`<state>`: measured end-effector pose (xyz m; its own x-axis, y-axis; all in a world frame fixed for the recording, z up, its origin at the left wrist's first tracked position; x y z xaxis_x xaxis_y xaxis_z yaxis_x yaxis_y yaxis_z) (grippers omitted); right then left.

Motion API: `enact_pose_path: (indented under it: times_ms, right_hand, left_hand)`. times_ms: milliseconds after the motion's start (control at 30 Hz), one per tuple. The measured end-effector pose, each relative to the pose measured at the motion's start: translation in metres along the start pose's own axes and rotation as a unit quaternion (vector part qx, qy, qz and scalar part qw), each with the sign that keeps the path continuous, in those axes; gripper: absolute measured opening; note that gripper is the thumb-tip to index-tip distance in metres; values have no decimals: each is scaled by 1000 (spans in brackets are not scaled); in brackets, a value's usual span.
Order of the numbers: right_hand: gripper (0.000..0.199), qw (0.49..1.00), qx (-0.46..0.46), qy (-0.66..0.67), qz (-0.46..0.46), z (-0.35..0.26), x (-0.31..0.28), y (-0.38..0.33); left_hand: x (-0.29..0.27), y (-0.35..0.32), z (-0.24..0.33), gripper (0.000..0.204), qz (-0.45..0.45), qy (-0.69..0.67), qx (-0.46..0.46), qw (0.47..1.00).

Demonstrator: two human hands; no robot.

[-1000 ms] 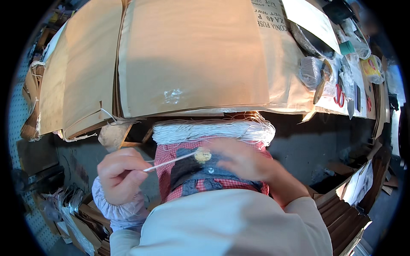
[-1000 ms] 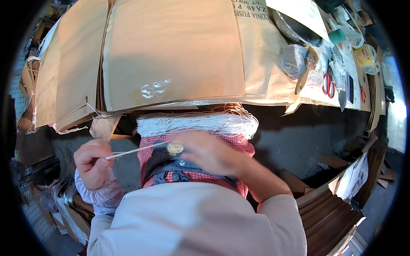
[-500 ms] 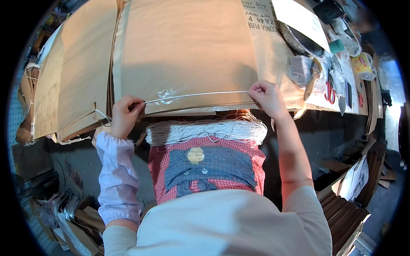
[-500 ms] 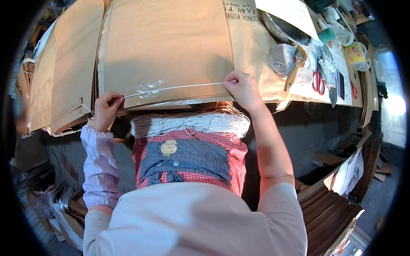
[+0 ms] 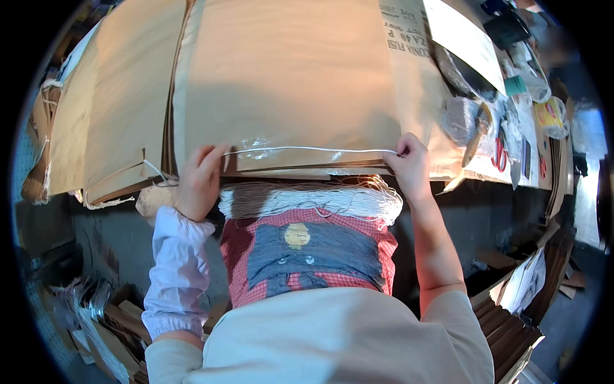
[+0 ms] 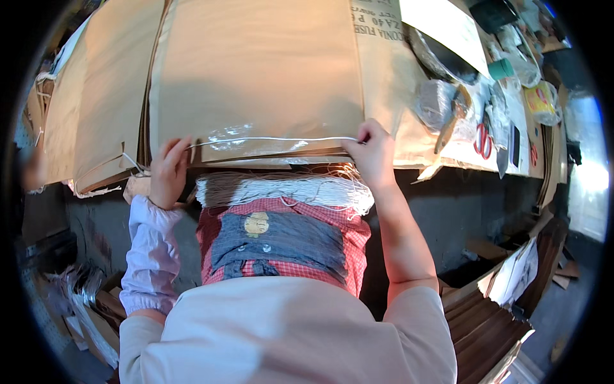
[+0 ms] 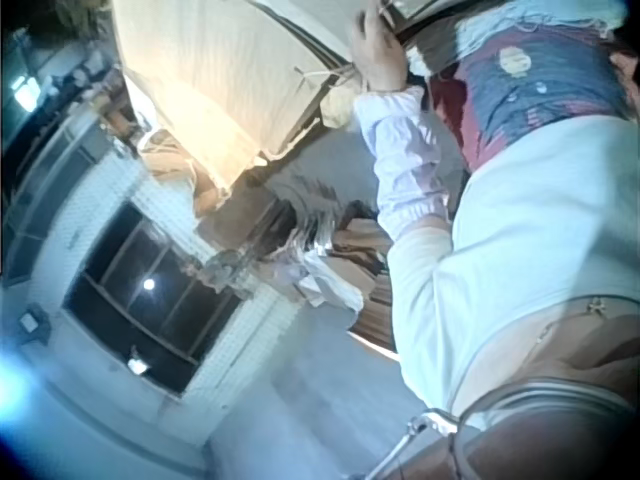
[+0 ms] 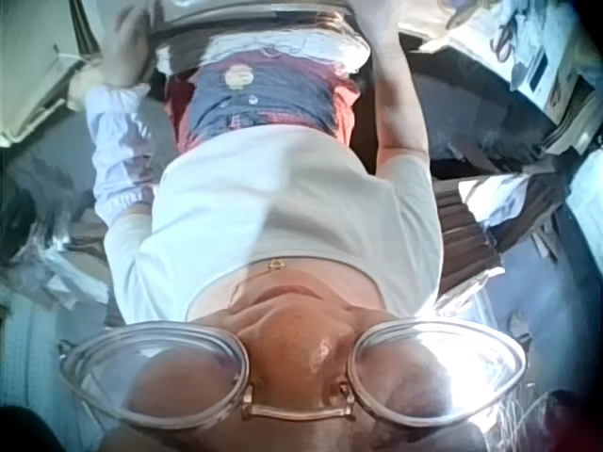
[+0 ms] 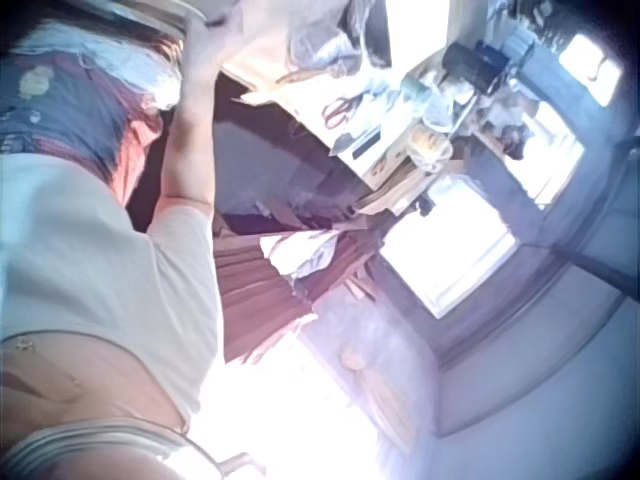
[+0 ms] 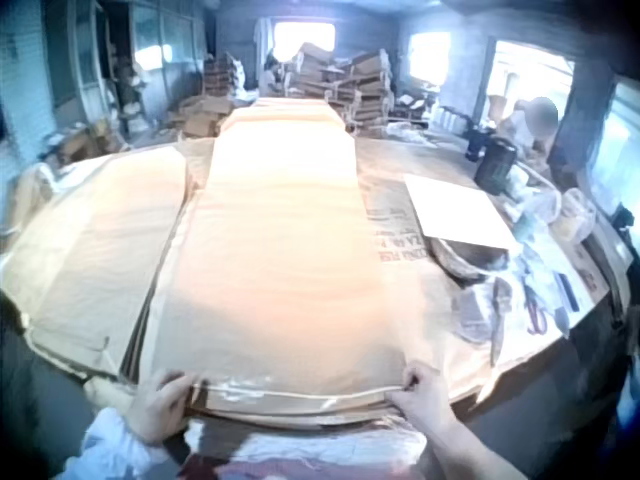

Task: The person aligns a stack of folded paper sheets on a workbench, then repeatedly applies glue to the spine and presses a white string into the glue to bind the sheets. The person continues this process for multiple sections of the spine.

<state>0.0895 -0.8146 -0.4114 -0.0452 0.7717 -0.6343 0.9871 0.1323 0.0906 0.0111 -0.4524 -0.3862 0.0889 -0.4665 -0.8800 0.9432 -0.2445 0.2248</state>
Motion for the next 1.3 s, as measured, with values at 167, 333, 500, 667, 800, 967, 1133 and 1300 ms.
enact_pose_path:
  times_ms: [167, 333, 500, 667, 800, 967, 1133, 1300]
  right_hand:
    - [20, 967, -231, -97, 47, -58, 2, -12]
    - [10, 962, -238, -56, -120, -49, 20, 5]
    - [13, 990, 56, 39, -126, -13, 26, 24]
    - [17, 984, -65, -161, -47, -34, 34, 18]
    - [34, 946, -148, -272, 100, -60, 37, 7]
    - [72, 948, -137, -228, -174, -108, 105, -19]
    - [80, 961, -6, -273, -47, -37, 37, -16]
    - [57, 949, 45, -310, 36, -27, 18, -7]
  left_hand:
    - [-2, 4, 7, 34, -93, -28, 40, 994]
    - [-12, 15, 5, 32, -154, -99, 11, 983]
    - [4, 16, -47, 20, -143, -157, -213, 954]
    - [9, 19, -24, 13, -12, 91, -168, 982]
    - [4, 22, 13, 19, 75, 184, -147, 969]
    - [60, 23, 65, 88, -159, 68, -33, 984]
    - [25, -5, -8, 91, -99, 124, -158, 975]
    - [19, -13, -21, 64, -16, 43, -159, 986]
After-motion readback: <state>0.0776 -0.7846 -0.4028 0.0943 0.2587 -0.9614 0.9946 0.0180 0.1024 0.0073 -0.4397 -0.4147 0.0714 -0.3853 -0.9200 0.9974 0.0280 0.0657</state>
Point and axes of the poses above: each hand's wrist, its own y-axis towards the middle knuckle, its own x-axis out of the palm, z = x × y, the point moved 7 cm from there along y, towards the middle knuckle, and after that the axes turned 6 degrees about -z, right-handed, at the moved point
